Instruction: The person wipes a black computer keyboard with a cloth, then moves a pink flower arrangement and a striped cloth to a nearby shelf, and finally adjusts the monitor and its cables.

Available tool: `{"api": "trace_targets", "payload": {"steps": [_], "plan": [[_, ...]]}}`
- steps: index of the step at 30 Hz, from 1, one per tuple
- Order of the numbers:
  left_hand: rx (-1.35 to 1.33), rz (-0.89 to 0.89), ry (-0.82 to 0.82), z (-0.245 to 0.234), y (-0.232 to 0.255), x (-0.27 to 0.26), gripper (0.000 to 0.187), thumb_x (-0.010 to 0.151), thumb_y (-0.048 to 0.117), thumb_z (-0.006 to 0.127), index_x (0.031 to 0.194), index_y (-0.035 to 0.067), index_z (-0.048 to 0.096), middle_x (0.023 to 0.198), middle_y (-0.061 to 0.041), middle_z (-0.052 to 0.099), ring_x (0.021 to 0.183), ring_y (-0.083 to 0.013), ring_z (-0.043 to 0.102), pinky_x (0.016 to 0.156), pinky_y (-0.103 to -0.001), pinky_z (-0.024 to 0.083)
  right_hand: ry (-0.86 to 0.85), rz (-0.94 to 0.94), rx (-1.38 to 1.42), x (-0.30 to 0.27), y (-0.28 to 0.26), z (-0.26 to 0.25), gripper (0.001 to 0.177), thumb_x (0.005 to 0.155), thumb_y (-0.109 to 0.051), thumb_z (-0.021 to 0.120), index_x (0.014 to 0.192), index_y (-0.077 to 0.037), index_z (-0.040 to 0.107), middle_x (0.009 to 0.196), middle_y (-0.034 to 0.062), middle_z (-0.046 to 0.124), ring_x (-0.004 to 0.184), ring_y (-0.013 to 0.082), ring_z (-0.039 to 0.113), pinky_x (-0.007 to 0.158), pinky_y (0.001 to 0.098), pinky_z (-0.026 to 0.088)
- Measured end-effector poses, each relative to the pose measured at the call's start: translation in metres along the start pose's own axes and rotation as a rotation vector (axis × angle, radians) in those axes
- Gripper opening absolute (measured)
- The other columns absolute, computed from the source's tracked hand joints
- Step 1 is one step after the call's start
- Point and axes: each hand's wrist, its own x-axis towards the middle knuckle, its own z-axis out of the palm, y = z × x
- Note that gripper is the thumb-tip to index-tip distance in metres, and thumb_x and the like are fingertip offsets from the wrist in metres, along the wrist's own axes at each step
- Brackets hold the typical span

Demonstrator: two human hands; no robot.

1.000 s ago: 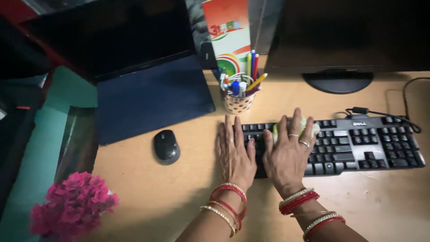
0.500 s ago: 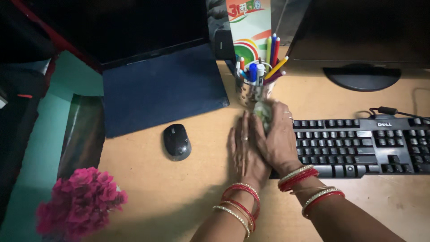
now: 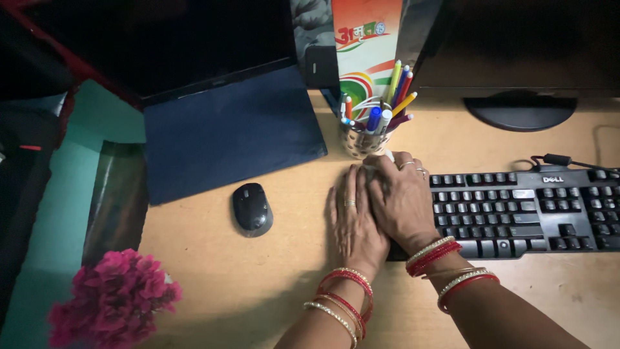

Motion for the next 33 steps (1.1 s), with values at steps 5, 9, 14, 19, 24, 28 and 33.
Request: {"api": "trace_targets", "payload": {"steps": [5,9,14,19,24,28,33], "plan": [[0.029,-0.030,-0.060,-0.009,0.005,0.000,0.070,0.094,0.023,0.055,0.156,0.001,0.033,0.164,-0.014,0.034,0.153,-0.0317,0.030,0.126,-0.047,0.018,0.022,-0.029,-0.030,-0.006,0.012,-0.009,0.024,0.088,-0.016,0.064,0.111,-0.013,0.069,0.120,0.0255,0.060,0.105,0.0452,0.057,0.092,0.0516,0.047],[0.034,-0.020,-0.034,-0.010,0.008,0.001,0.066,0.102,0.028,0.052,0.157,0.001,0.031,0.163,-0.015,0.034,0.152,-0.0309,0.030,0.125,-0.047,0.018,0.078,-0.106,-0.029,-0.011,0.026,-0.015,0.025,0.085,-0.009,0.063,0.110,-0.009,0.067,0.122,0.0281,0.058,0.110,0.0478,0.057,0.089,0.0496,0.051],[0.029,-0.021,-0.048,-0.010,0.007,0.001,0.066,0.102,0.029,0.052,0.157,0.000,0.030,0.162,-0.015,0.035,0.152,-0.0302,0.031,0.125,-0.048,0.019,0.150,0.078,-0.040,-0.020,0.059,-0.030,0.022,0.093,-0.003,0.060,0.111,-0.010,0.070,0.122,0.0273,0.059,0.111,0.0467,0.058,0.093,0.0511,0.052],[0.023,-0.017,-0.042,-0.009,0.006,0.000,0.065,0.102,0.029,0.051,0.157,0.001,0.031,0.162,-0.015,0.035,0.152,-0.0308,0.031,0.125,-0.048,0.020,0.200,0.184,-0.198,-0.040,0.124,-0.051,0.032,0.087,-0.002,0.061,0.118,-0.002,0.069,0.130,0.0300,0.057,0.117,0.0481,0.056,0.098,0.0500,0.049],[0.148,-0.030,0.022,-0.002,0.015,0.000,0.063,0.101,0.026,0.050,0.156,-0.001,0.034,0.164,-0.017,0.033,0.153,-0.0345,0.027,0.125,-0.049,0.017,0.181,0.251,-0.152,-0.049,0.153,-0.046,0.029,0.099,-0.005,0.059,0.126,0.001,0.069,0.142,0.0214,0.060,0.129,0.0422,0.058,0.112,0.0462,0.047],[0.204,-0.103,0.012,0.004,0.032,0.006,0.063,0.094,0.020,0.049,0.151,-0.004,0.038,0.163,-0.019,0.033,0.155,-0.0344,0.023,0.126,-0.049,0.015,0.159,0.305,-0.106,-0.047,0.131,-0.051,0.033,0.097,-0.014,0.056,0.124,-0.001,0.070,0.147,0.0216,0.056,0.133,0.0415,0.052,0.111,0.0440,0.044],[0.290,-0.132,0.076,0.008,0.051,0.010,0.063,0.095,0.021,0.048,0.150,-0.008,0.039,0.164,-0.020,0.033,0.156,-0.0339,0.022,0.127,-0.048,0.016,0.015,0.168,-0.374,-0.038,0.084,-0.059,0.053,0.097,-0.047,0.062,0.132,-0.007,0.066,0.135,0.0244,0.056,0.135,0.0397,0.045,0.115,0.0530,0.030]]}}
